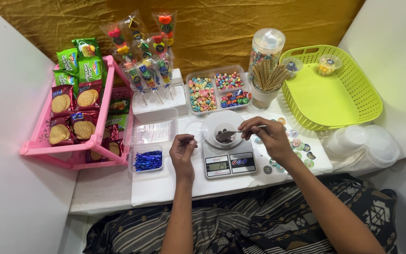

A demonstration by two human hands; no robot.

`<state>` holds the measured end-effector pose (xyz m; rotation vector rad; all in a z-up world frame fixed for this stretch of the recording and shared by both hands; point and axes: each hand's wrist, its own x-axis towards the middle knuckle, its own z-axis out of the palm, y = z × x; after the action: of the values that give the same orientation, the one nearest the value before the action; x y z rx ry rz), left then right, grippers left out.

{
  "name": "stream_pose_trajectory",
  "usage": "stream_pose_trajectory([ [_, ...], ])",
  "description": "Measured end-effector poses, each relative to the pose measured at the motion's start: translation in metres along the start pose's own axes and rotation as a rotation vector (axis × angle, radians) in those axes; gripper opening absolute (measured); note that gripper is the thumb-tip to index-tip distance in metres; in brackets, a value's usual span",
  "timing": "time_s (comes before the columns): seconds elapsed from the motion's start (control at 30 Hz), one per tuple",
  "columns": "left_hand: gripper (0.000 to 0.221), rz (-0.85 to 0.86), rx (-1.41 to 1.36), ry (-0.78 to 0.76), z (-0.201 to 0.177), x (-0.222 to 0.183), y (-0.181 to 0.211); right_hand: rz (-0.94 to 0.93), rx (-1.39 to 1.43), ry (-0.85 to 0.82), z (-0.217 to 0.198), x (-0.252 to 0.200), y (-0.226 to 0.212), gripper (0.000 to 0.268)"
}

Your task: A person is weighing small candies using a digital scale and a spoon, adjusting the amount to reach a specific weight before closing the container.

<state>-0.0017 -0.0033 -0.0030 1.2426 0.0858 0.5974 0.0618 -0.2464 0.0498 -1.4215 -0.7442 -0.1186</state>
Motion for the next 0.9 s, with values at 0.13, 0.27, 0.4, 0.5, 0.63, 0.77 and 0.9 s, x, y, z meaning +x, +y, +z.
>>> stream_pose_trajectory([
  [0.13,0.013,0.0,-0.014,-0.001,-0.001,-0.001,-0.005,-0.027,0.004,0.079,0.011,0.001,-0.01,0.024],
  [0.27,0.013,0.002,-0.027,-0.002,0.0,0.003,-0.004,-0.082,-0.168,0.252,0.011,0.042,-0.014,0.025],
  [0.4,0.012,-0.015,-0.022,-0.002,0.0,0.001,0.003,-0.127,-0.516,0.219,-0.003,0.091,0.027,0.021],
  [0.5,0.012,-0.023,-0.021,0.0,0.0,0.0,0.004,-0.106,-0.749,0.109,-0.01,0.126,0.044,0.012],
  [0.63,0.012,-0.035,-0.027,0.002,-0.001,0.001,0.0,-0.08,-0.894,-0.011,-0.014,0.162,0.059,0.01],
  [0.77,0.012,-0.059,-0.018,0.0,-0.001,0.002,0.0,0.12,-1.191,-0.081,-0.018,0.191,0.082,0.012],
  [0.9,0.011,-0.068,-0.016,0.001,0.0,0.002,0.002,0.23,-1.244,-0.038,-0.014,0.204,0.089,0.012],
])
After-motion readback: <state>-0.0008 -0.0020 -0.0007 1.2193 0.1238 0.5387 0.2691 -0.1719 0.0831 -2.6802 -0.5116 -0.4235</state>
